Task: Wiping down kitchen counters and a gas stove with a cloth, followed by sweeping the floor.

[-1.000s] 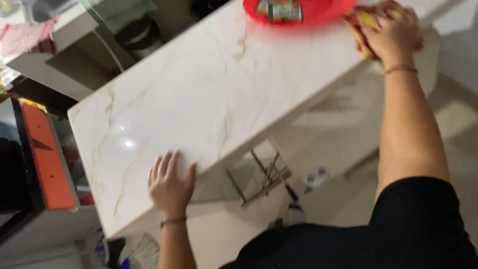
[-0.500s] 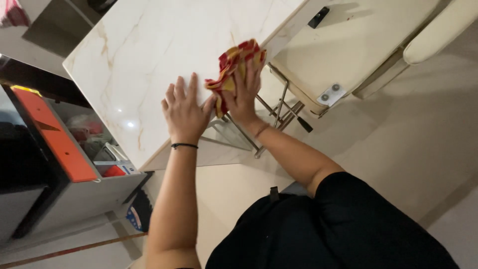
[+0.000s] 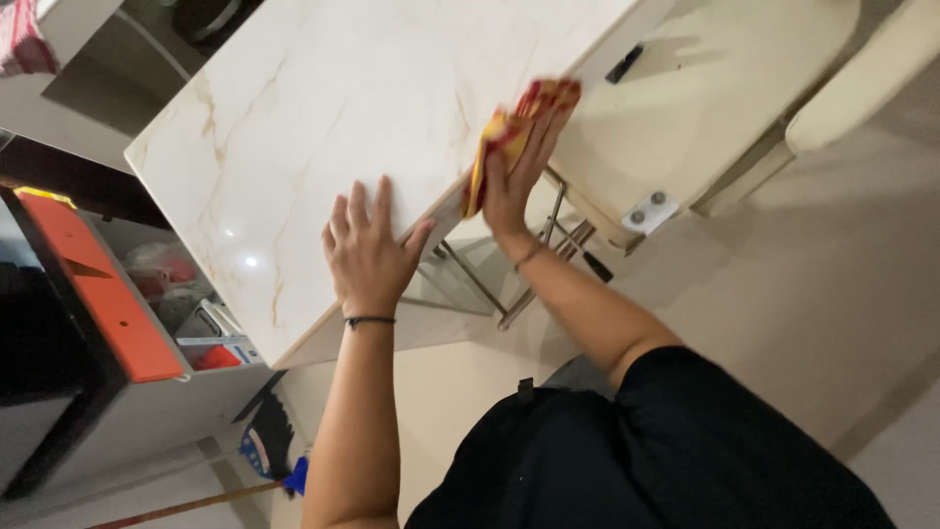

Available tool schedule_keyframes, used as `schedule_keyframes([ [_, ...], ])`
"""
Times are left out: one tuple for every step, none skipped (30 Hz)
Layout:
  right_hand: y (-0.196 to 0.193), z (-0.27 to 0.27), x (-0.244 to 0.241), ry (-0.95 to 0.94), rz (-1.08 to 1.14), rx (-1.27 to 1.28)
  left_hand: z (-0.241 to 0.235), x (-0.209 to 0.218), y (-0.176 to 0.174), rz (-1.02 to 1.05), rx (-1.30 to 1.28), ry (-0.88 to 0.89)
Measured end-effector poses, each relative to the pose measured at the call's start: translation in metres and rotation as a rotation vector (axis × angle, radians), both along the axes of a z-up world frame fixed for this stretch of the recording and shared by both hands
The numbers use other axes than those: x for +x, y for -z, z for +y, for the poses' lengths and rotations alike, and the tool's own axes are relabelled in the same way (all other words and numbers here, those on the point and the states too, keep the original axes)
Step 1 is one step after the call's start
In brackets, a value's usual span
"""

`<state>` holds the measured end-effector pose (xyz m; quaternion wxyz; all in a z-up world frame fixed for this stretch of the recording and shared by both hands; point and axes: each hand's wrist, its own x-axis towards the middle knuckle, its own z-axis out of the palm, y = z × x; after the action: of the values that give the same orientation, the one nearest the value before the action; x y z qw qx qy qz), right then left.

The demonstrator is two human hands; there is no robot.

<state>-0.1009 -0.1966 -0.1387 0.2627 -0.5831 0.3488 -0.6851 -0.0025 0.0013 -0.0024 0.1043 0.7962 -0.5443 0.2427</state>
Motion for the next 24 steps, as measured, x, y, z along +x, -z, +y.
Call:
schedule_keyframes([
  [0.003,0.018,0.0,-0.09,0.035,0.016,0.0,0.0,-0.001,-0.007,-0.011,-0.004],
  [0.004,0.005,-0.003,-0.098,0.036,0.009,0.002,-0.002,-0.003,-0.006,-0.017,-0.012],
  [0.006,-0.01,-0.006,-0.056,0.026,0.066,0.003,-0.005,-0.005,-0.004,-0.017,-0.022],
  [0.007,-0.025,-0.008,-0.012,0.015,0.124,0.002,-0.007,-0.007,-0.004,-0.016,-0.028],
  [0.008,-0.066,-0.026,-0.016,0.013,0.118,0.003,-0.008,-0.009,-0.005,-0.022,-0.032],
  [0.009,-0.102,-0.04,0.01,0.071,0.087,0.003,-0.009,-0.01,-0.003,-0.011,-0.053],
  [0.011,-0.132,-0.05,0.036,0.128,0.057,0.002,-0.009,-0.012,0.0,0.001,-0.073],
  [0.009,-0.18,-0.072,0.065,0.186,0.027,0.003,-0.009,-0.01,-0.001,-0.007,-0.074],
  [0.005,-0.227,-0.094,0.094,0.243,-0.002,0.004,-0.009,-0.009,-0.001,0.0,-0.093],
  [-0.002,-0.272,-0.115,0.119,0.3,-0.035,0.005,-0.008,-0.008,-0.001,0.004,-0.116],
  [0.015,-0.316,-0.149,0.145,0.356,-0.067,0.003,-0.009,-0.009,-0.002,-0.006,-0.12],
  [0.022,-0.359,-0.175,0.169,0.412,-0.099,0.002,-0.01,-0.009,0.0,-0.004,-0.144],
  [0.015,-0.408,-0.186,0.193,0.469,-0.13,0.001,-0.011,-0.009,0.003,-0.001,-0.167],
  [-0.016,-0.417,-0.2,0.184,0.469,-0.139,-0.001,-0.011,-0.012,0.004,-0.007,-0.178],
  [-0.046,-0.425,-0.212,0.185,0.707,-0.002,-0.003,-0.011,-0.013,0.006,-0.012,-0.189],
  [-0.075,-0.431,-0.224,0.174,0.951,0.13,-0.001,-0.014,-0.014,0.01,-0.015,-0.205],
  [-0.079,-0.46,-0.236,0.161,0.956,0.117,-0.004,-0.013,-0.013,0.016,-0.019,-0.223],
  [-0.081,-0.49,-0.243,0.188,0.988,0.091,-0.005,-0.014,-0.013,0.013,-0.028,-0.223],
  [-0.084,-0.519,-0.249,0.215,1.02,0.064,-0.004,-0.014,-0.012,0.01,-0.036,-0.223],
  [-0.076,-0.546,-0.257,0.189,1.024,0.044,-0.006,-0.014,-0.012,0.014,-0.04,-0.254],
  [-0.069,-0.573,-0.262,0.215,1.078,-0.045,-0.006,-0.015,-0.012,0.012,-0.045,-0.257],
  [-0.061,-0.599,-0.267,0.24,1.132,-0.136,-0.004,-0.017,-0.011,0.013,-0.048,-0.262],
  [-0.05,-0.625,-0.261,0.211,1.135,-0.158,-0.006,-0.018,-0.011,0.019,-0.05,-0.296],
  [-0.037,-0.649,-0.253,-0.015,0.848,0.033,-0.007,-0.018,-0.01,0.025,-0.059,-0.289],
])
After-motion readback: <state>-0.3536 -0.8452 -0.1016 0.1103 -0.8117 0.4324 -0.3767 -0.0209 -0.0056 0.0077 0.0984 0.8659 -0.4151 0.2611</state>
